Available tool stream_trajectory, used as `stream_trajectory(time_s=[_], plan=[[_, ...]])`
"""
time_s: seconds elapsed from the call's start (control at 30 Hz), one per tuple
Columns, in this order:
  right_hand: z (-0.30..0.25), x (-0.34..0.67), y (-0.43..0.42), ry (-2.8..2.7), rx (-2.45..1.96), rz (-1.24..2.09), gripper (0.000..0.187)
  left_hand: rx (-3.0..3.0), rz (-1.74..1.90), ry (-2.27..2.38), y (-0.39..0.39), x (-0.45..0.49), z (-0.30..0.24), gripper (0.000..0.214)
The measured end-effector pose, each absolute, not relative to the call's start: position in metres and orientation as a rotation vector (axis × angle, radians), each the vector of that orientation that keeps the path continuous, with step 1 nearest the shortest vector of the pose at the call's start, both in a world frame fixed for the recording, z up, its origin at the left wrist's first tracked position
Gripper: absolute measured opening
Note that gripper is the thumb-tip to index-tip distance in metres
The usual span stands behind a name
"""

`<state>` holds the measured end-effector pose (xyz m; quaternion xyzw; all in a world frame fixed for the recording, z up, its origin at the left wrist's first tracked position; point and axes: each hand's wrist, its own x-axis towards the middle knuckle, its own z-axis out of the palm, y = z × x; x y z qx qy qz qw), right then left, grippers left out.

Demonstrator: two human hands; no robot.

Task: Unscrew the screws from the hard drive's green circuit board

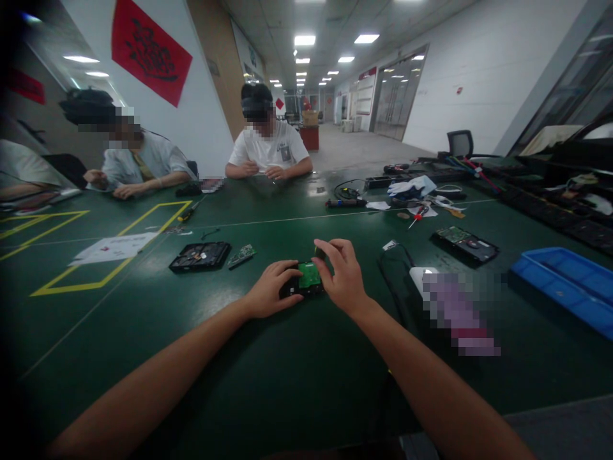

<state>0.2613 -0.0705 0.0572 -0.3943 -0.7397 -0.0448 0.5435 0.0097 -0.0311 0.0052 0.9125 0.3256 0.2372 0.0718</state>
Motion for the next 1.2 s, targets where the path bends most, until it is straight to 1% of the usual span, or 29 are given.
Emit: stream_trajectory(time_s=[0.27, 0.53, 0.8, 1.0, 1.13, 1.2], plan=[[0.0593, 0.2618, -0.0731, -1.826, -0.903, -0.048, 0.051, 2.754, 0.717, 0.969, -0.0331, 0.0101, 0.0088, 0.056], [0.0573, 0.2626, -0.0717, -1.757, -0.922, -0.122, 0.041, 2.743, 0.711, 0.981, -0.0321, 0.0103, 0.0068, 0.058], [0.0583, 0.2614, -0.0744, -1.803, -0.885, -0.063, 0.046, 2.759, 0.698, 0.979, -0.0315, 0.0096, 0.0053, 0.057], [0.0565, 0.2635, -0.0738, -1.763, -0.894, -0.081, 0.038, 2.754, 0.707, 0.992, -0.0325, 0.0099, 0.0067, 0.058], [0.0583, 0.2645, -0.075, -1.798, -0.876, -0.07, 0.041, 2.743, 0.71, 0.992, -0.0324, 0.0099, 0.0053, 0.059], [0.0587, 0.2648, -0.0754, -1.807, -0.885, -0.056, 0.042, 2.728, 0.72, 1.009, -0.0324, 0.0099, 0.0037, 0.063]])
